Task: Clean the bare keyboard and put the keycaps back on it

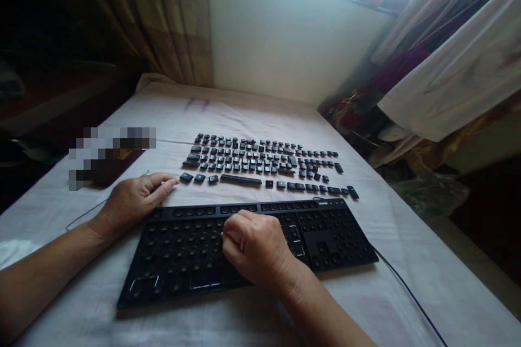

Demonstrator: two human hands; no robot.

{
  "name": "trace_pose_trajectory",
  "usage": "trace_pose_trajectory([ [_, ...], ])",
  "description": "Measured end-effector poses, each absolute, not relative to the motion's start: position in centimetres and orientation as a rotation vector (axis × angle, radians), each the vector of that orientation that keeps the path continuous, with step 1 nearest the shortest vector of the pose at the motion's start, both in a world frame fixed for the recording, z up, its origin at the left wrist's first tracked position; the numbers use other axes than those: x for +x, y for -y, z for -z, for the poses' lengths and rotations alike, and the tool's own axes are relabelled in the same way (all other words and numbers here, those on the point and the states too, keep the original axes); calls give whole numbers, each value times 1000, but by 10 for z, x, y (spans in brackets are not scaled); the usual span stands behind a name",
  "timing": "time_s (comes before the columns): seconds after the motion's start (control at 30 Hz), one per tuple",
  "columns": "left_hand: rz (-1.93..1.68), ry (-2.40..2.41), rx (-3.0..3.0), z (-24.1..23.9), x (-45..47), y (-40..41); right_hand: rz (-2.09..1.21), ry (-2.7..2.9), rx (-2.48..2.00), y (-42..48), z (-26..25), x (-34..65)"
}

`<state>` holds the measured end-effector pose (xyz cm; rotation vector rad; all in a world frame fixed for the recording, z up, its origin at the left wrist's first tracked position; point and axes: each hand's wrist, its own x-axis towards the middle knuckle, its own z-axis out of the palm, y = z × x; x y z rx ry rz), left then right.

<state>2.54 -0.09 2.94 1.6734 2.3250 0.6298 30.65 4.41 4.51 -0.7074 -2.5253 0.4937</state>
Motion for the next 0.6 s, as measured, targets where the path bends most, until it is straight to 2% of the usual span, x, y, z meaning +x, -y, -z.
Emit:
trace_pose_trajectory([
  [0.6,-609,-2345,1707,-29,27,1,-284,2626,-777,-41,-43,303],
])
